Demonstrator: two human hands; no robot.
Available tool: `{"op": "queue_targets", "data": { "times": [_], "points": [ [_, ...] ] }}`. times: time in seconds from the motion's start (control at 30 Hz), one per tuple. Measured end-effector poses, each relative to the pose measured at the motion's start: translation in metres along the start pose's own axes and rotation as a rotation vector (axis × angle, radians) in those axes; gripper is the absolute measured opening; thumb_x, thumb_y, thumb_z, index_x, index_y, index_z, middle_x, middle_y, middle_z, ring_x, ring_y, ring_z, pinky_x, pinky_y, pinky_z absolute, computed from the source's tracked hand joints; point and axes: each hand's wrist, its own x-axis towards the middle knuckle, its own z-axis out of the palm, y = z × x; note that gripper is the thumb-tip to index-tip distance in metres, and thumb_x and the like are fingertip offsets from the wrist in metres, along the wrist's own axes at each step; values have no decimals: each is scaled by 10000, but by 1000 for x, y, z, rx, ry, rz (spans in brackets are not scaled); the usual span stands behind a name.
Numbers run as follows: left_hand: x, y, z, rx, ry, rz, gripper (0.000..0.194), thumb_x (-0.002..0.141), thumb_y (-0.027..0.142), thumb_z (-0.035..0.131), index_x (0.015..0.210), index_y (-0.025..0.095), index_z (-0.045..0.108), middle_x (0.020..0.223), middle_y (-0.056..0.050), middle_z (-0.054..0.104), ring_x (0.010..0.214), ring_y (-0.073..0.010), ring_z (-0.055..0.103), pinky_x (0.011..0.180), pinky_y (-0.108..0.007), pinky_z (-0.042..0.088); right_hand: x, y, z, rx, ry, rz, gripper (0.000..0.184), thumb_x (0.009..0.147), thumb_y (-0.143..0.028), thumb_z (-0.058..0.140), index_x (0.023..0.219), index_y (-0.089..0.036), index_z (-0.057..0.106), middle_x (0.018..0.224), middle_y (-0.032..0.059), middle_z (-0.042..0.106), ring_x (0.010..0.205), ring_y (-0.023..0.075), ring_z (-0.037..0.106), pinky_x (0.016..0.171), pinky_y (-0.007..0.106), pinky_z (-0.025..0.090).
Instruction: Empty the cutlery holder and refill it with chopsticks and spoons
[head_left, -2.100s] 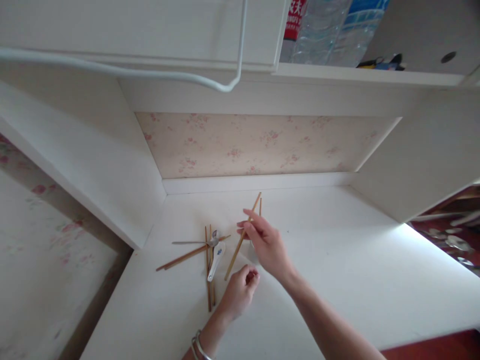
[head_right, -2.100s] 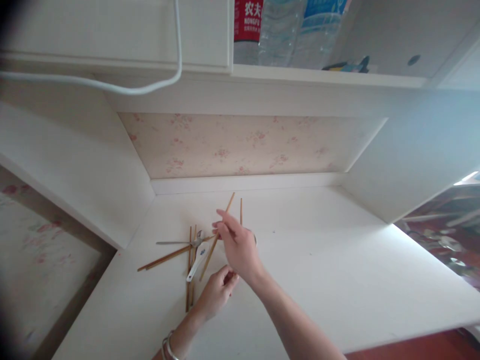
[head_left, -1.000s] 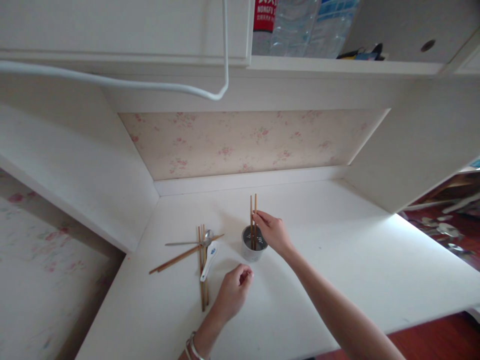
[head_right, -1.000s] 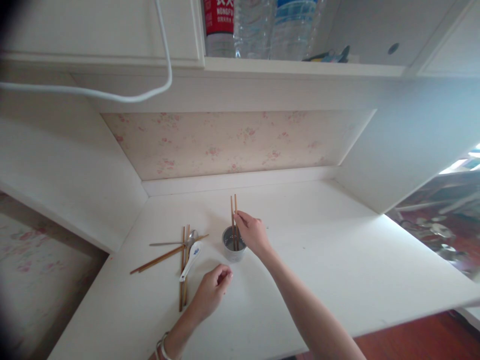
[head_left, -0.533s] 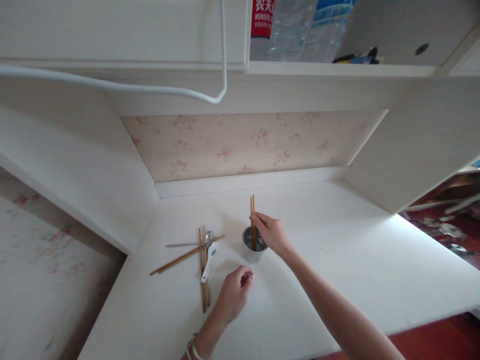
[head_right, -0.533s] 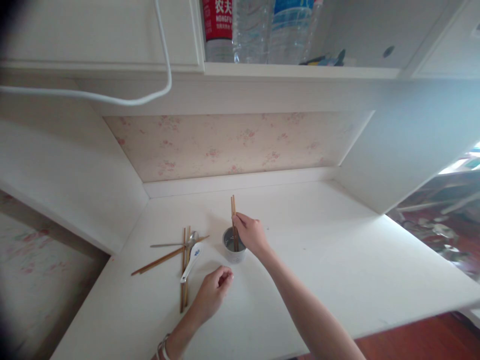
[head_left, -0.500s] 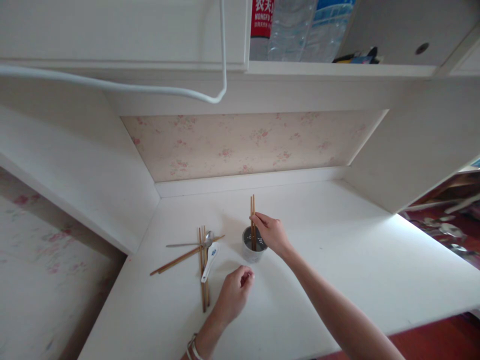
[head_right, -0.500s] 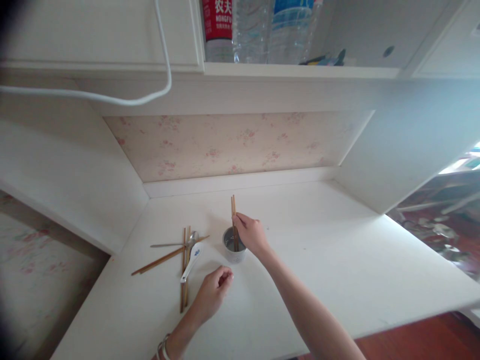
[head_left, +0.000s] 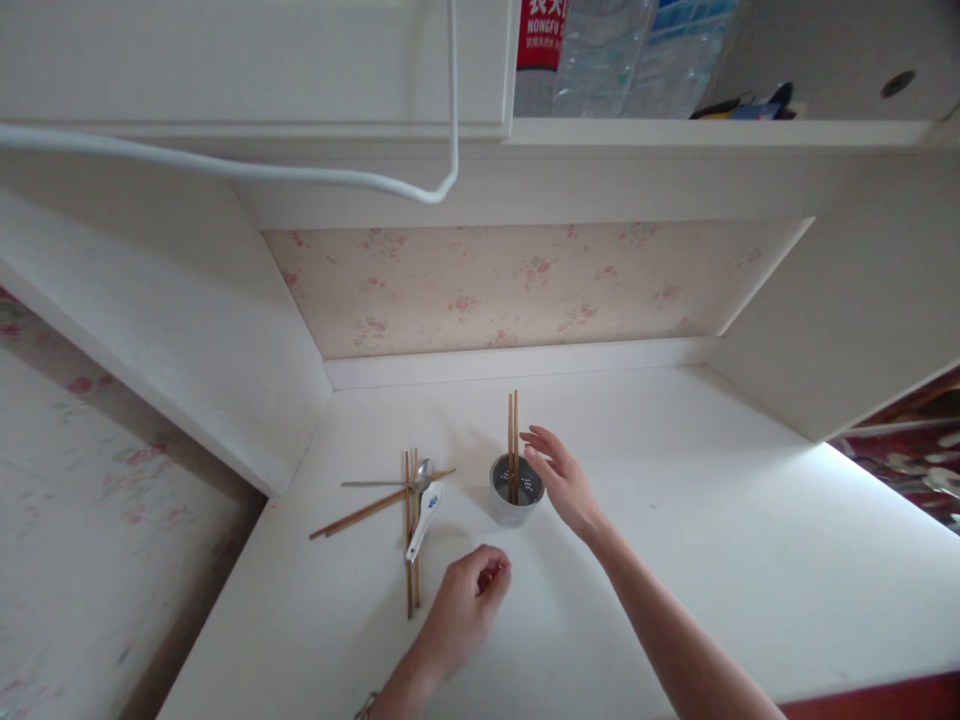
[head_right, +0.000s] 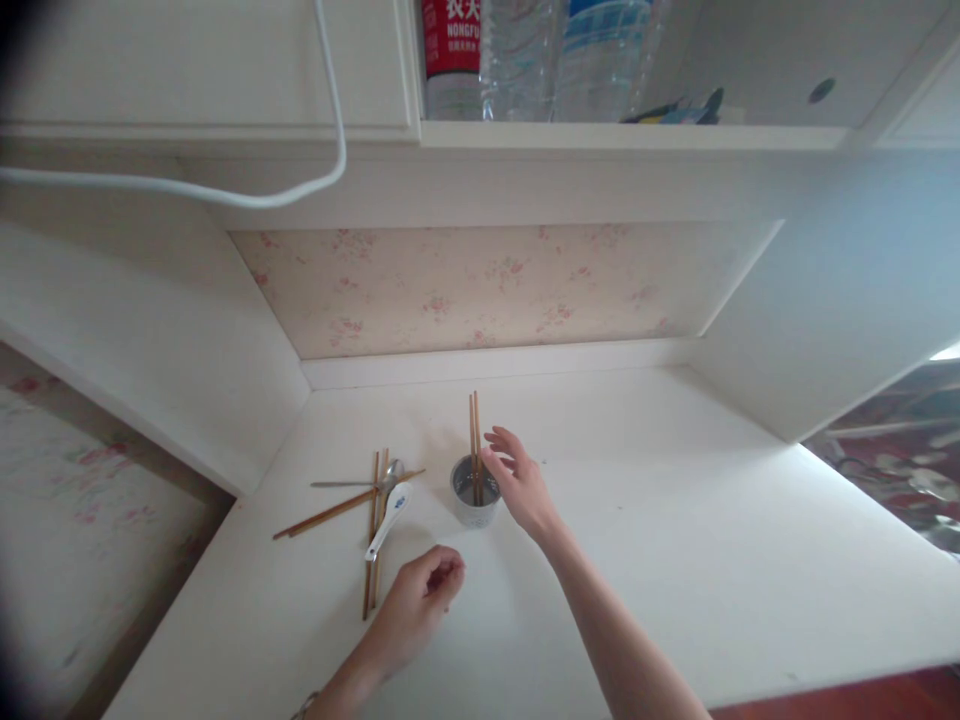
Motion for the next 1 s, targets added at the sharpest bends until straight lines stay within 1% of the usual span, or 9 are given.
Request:
{"op": "queue_targets", "data": {
  "times": [0.07, 0.17, 0.3, 0.4, 0.5, 0.63, 0.73, 0.9, 1.0],
  "points": [
    [-9, 8, -18, 42, 37, -1, 276, 899, 418, 450, 884, 189, 603, 703, 4, 591, 633, -119, 528, 595, -208, 404, -6, 10, -4, 72, 16, -23, 462, 871, -488, 530, 1286, -302, 452, 1309, 70, 555, 1163, 227, 537, 981, 429, 438],
    [-11, 3, -60, 157, 204, -14, 271, 899, 415, 443, 954, 201, 601, 798, -17, 645, 718, -142, 585, 661, -222, 446, -17, 25, -7, 173, 26, -18, 486, 884, -486, 512, 1324, -321, 389, 1370, 66, 483, 1211, 227, 483, 1022, 447, 396],
    [-1, -31, -121, 535, 344, -37, 261, 899, 383, 420, 956, 207, 604, 886, -29, 671, 781, -172, 617, 759, -280, 459, -33, 44, -6, 264, 87, 4, 477, 896, -489, 487, 1331, -330, 370, 1377, 62, 455, 1226, 232, 455, 1053, 466, 353],
    [4, -53, -148, 762, 379, -45, 234, 890, 336, 407, 898, 216, 608, 925, -37, 666, 893, -192, 621, 828, -297, 452, -43, 56, -5, 317, 171, 12, 456, 897, -497, 479, 1308, -322, 387, 1349, 70, 465, 1203, 241, 467, 1043, 480, 357],
    [5, -58, -149, 878, 363, -110, 260, 904, 333, 375, 877, 223, 609, 915, -37, 676, 899, -193, 630, 803, -290, 445, -50, 64, -4, 328, 199, 28, 451, 892, -502, 482, 1291, -307, 403, 1315, 79, 485, 1174, 247, 480, 1035, 488, 360],
    [9, -49, -128, 885, 255, -249, 323, 914, 393, 365, 856, 221, 632, 827, -33, 703, 791, -186, 659, 683, -259, 416, -54, 69, -3, 286, 196, 25, 438, 891, -493, 487, 1279, -306, 410, 1297, 74, 501, 1162, 249, 481, 1028, 474, 365],
    [17, -44, -115, 866, 161, -332, 395, 906, 453, 368, 774, 208, 648, 756, -41, 707, 741, -189, 665, 632, -245, 386, -56, 70, -2, 230, 118, 15, 443, 901, -478, 477, 1303, -313, 386, 1325, 70, 483, 1181, 248, 471, 1029, 456, 370],
    [27, -39, -106, 873, 167, -344, 389, 889, 455, 392, 754, 203, 656, 760, -55, 719, 770, -203, 672, 637, -244, 383, -59, 71, -3, 159, 15, -35, 502, 911, -461, 468, 1368, -316, 319, 1402, 68, 422, 1244, 253, 444, 1057, 450, 355],
    [30, -39, -103, 901, 187, -346, 377, 885, 422, 387, 754, 193, 656, 779, -85, 721, 789, -230, 677, 635, -261, 394, -60, 71, -2, 69, -28, -40, 629, 861, -454, 564, 1402, -323, 271, 1444, 70, 380, 1270, 273, 431, 1063, 476, 350]
  ]
}}
